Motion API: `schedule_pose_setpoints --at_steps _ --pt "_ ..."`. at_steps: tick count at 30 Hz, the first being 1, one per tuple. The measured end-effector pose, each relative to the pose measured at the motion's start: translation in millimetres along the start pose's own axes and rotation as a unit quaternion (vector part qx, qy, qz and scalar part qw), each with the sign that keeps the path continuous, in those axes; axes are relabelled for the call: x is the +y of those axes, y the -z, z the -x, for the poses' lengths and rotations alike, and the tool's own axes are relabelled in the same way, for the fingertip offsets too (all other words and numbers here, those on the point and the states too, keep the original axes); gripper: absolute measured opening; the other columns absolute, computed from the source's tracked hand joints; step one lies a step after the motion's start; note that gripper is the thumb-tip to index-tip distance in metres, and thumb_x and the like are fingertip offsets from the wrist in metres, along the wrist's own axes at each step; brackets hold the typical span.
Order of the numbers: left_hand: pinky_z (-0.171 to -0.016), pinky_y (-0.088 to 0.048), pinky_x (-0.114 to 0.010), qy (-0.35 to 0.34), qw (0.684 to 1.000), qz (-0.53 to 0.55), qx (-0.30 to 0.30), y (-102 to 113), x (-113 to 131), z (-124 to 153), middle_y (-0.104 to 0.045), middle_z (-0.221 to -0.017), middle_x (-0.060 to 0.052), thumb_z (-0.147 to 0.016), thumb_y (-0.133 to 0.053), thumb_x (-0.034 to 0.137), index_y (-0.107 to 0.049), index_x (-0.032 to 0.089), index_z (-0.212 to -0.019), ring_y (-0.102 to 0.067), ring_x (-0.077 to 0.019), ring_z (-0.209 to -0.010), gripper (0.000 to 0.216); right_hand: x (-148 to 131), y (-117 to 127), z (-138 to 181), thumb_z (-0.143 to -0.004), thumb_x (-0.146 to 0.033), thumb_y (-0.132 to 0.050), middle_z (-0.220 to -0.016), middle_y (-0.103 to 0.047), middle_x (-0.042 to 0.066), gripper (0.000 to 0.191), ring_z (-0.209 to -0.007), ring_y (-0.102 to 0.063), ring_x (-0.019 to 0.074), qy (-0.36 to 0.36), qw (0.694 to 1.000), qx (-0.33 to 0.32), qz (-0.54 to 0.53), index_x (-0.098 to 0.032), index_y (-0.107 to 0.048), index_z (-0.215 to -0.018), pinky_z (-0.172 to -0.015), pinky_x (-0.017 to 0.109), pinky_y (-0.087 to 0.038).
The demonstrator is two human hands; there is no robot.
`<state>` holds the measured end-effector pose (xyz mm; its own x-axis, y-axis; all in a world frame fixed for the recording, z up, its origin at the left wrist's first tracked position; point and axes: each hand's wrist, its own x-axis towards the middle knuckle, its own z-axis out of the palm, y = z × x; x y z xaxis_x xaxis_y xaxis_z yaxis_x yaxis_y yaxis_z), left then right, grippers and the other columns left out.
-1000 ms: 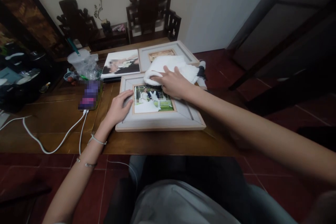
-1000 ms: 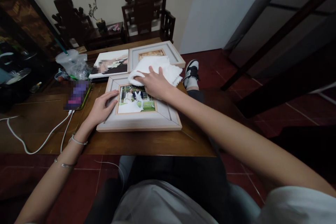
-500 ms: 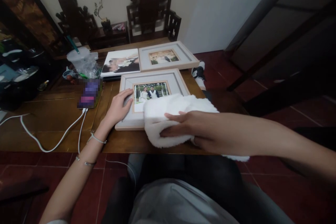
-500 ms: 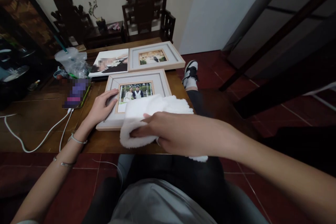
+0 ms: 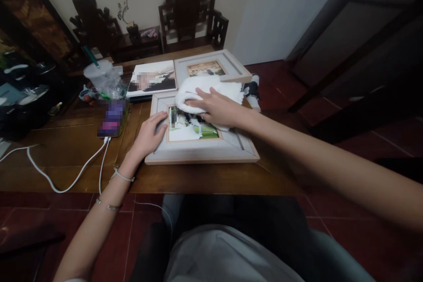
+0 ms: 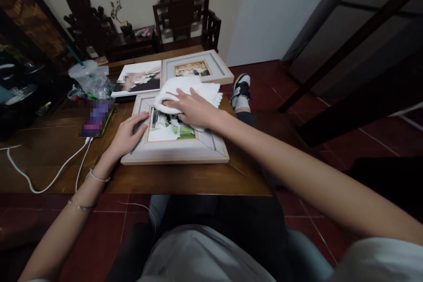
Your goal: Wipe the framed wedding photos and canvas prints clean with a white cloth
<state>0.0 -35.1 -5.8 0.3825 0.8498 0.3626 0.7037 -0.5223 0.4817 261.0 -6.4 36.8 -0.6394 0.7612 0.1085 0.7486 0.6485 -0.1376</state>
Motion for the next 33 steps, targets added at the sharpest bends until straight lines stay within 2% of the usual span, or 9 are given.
schedule_pose_setpoints --at_steps 4,8,14,18,21,24,28,30,33 --pt "-0.121 -0.037 -0.054 0.005 1.000 -0.009 -0.006 0.2 -0.7 0.4 -0.056 -0.151 -0.016 -0.098 -0.052 0.029 -0.064 0.015 -0.131 -0.052 -0.0272 -0.142 0.038 -10.1 0.1 -6.5 -0.085 0.001 -0.039 -0.142 -0.061 0.017 0.072 -0.149 -0.030 0.0416 0.009 0.999 -0.031 0.020 -0.020 -0.049 -0.152 -0.110 0.069 -0.033" --pt "-0.123 -0.033 -0.055 0.022 1.000 -0.021 -0.002 -1.8 -4.1 1.5 -0.047 -0.158 -0.017 -0.100 -0.051 0.035 -0.062 0.014 -0.134 -0.043 -0.0286 -0.149 0.041 -32.8 11.5 17.7 -0.084 0.004 -0.039 -0.130 -0.068 0.020 0.071 -0.139 -0.048 0.0378 0.046 0.995 -0.088 -0.011 -0.021 -0.054 -0.149 -0.105 0.060 -0.044" --pt "-0.124 -0.030 -0.053 0.034 0.999 -0.019 0.004 -3.4 -4.1 2.3 -0.045 -0.159 -0.018 -0.101 -0.047 0.035 -0.060 0.013 -0.136 -0.040 -0.0294 -0.150 0.044 -69.4 51.1 74.5 -0.082 -0.001 -0.050 -0.136 -0.066 0.015 0.062 -0.114 -0.069 0.0286 0.092 0.974 -0.187 -0.089 -0.025 -0.066 -0.136 -0.090 0.036 -0.055" --pt "-0.125 -0.030 -0.052 0.027 0.999 -0.025 0.002 -3.5 -4.1 1.1 -0.049 -0.155 -0.021 -0.101 -0.043 0.032 -0.061 0.008 -0.134 -0.041 -0.0296 -0.150 0.044 -81.3 50.6 87.5 -0.076 0.002 -0.051 -0.139 -0.065 0.014 0.065 -0.123 -0.064 0.0309 0.115 0.971 -0.168 -0.125 -0.025 -0.069 -0.132 -0.101 0.041 -0.052" --pt "-0.125 -0.029 -0.055 0.017 1.000 -0.026 -0.006 -4.6 -8.0 0.3 -0.054 -0.152 -0.019 -0.101 -0.041 0.031 -0.062 0.010 -0.133 -0.040 -0.0295 -0.150 0.043 -75.8 30.9 77.0 -0.077 0.003 -0.050 -0.142 -0.061 0.016 0.068 -0.136 -0.054 0.0332 0.109 0.984 -0.118 -0.082 -0.023 -0.064 -0.138 -0.110 0.052 -0.044" --pt "-0.125 -0.029 -0.055 0.014 1.000 -0.022 -0.008 -5.7 -11.0 0.3 -0.056 -0.150 -0.017 -0.102 -0.041 0.032 -0.062 0.012 -0.133 -0.040 -0.0287 -0.150 0.043 -58.5 11.2 53.8 -0.076 0.005 -0.048 -0.150 -0.054 0.018 0.074 -0.143 -0.045 0.0360 0.099 0.992 -0.077 -0.011 -0.021 -0.057 -0.145 -0.111 0.059 -0.041" --pt "-0.125 -0.030 -0.054 0.021 1.000 0.007 0.013 -4.6 -7.7 0.7 -0.057 -0.150 -0.015 -0.106 -0.035 0.042 -0.060 0.015 -0.137 -0.043 -0.0267 -0.148 0.049 -35.0 0.7 9.2 -0.075 0.010 -0.040 -0.166 -0.031 0.012 0.083 -0.149 -0.031 0.0408 0.090 0.993 -0.026 0.071 -0.023 -0.047 -0.152 -0.108 0.069 -0.039" --pt "-0.125 -0.030 -0.052 0.016 0.999 0.028 0.040 -2.8 -3.7 0.9 -0.053 -0.154 -0.015 -0.107 -0.030 0.047 -0.055 0.017 -0.142 -0.044 -0.0253 -0.148 0.053 -31.5 0.4 -15.3 -0.077 0.011 -0.036 -0.168 -0.026 0.009 0.085 -0.150 -0.026 0.0414 0.076 0.993 -0.021 0.084 -0.025 -0.046 -0.153 -0.108 0.072 -0.036" --pt "-0.126 -0.028 -0.049 0.010 0.996 0.051 0.075 -0.1 1.9 1.4 -0.047 -0.159 -0.014 -0.107 -0.026 0.054 -0.047 0.019 -0.149 -0.042 -0.0251 -0.149 0.059 -38.5 1.6 -44.8 -0.080 0.011 -0.034 -0.167 -0.031 0.010 0.079 -0.151 -0.022 0.0441 0.071 0.994 -0.053 0.070 -0.022 -0.050 -0.150 -0.107 0.078 -0.032"
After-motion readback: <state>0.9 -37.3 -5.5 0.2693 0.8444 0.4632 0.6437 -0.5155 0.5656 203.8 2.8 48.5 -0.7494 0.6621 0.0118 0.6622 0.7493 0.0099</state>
